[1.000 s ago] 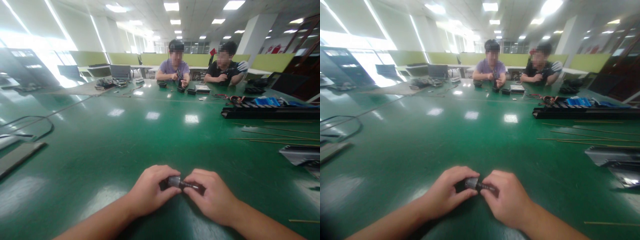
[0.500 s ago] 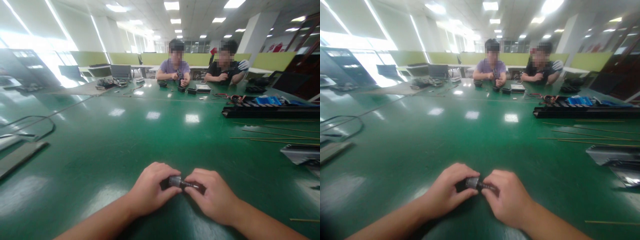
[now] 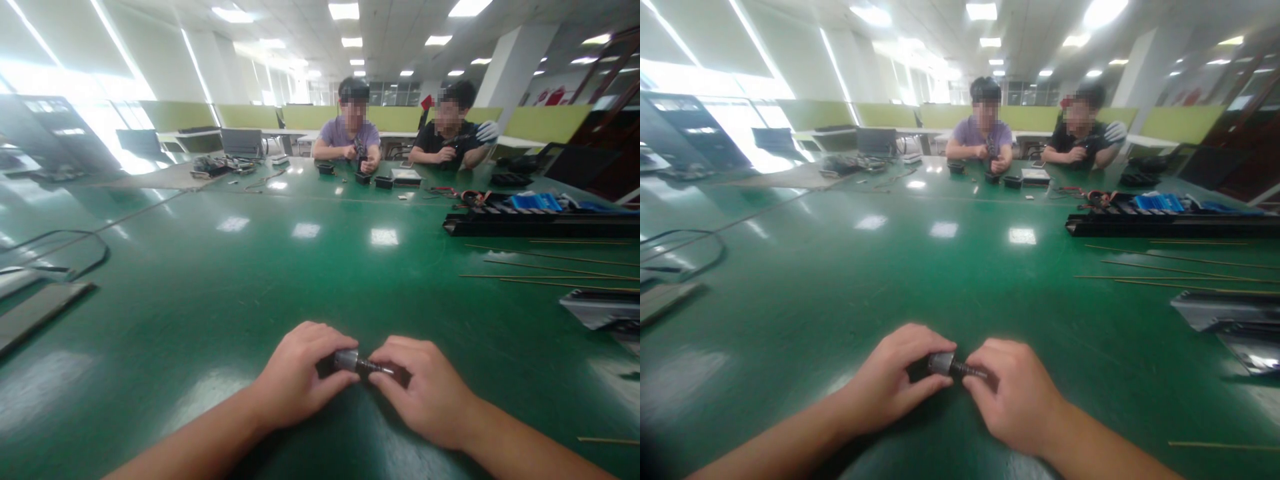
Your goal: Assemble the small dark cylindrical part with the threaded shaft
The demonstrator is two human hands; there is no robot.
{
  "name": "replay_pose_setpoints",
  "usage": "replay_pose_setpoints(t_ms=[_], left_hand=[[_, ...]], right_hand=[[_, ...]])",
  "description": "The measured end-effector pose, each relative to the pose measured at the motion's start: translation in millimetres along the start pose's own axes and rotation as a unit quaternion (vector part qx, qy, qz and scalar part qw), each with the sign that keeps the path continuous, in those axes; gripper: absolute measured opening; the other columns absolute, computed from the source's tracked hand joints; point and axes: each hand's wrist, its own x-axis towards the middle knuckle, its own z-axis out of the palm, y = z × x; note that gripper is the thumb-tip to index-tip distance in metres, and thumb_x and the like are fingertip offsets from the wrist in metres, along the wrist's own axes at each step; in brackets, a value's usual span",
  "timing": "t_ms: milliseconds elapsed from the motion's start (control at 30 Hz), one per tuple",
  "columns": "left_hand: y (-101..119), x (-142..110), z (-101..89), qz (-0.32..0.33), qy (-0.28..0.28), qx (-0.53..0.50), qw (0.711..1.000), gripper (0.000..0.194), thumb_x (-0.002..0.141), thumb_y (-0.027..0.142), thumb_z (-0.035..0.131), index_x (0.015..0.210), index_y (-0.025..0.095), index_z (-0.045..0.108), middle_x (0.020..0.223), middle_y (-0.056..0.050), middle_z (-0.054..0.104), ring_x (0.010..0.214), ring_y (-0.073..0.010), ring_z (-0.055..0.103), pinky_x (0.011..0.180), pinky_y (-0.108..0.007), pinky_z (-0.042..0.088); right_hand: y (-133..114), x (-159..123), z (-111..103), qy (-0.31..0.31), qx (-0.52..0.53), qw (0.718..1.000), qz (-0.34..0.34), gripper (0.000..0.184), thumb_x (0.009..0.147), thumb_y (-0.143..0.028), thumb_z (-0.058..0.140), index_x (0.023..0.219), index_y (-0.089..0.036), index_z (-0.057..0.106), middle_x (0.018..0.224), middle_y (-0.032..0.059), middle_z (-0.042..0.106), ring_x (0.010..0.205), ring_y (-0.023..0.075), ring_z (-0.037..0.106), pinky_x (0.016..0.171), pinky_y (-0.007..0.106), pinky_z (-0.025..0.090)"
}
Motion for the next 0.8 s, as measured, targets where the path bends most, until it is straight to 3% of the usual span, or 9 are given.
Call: replay_pose_setpoints(t_ms=[800], left_hand=[[-2.5,0.6,-0.9,0.006,0.009,0.0,1.0,0.027,0.084,0.032,0.073,0.109,0.024,0.068,0.1,-0.003,0.072,0.092,-0.0198,0.064,0.086,-0.034,0.047]], right_hand=[[2.8,0.7,1.2,0.013,0.007,1.0,0.003,0.007,0.086,-0.019,0.063,0.087,-0.02,0.07,0.076,0.0012,0.064,0.067,0.0151,0.056,0.062,0.027,0.038]])
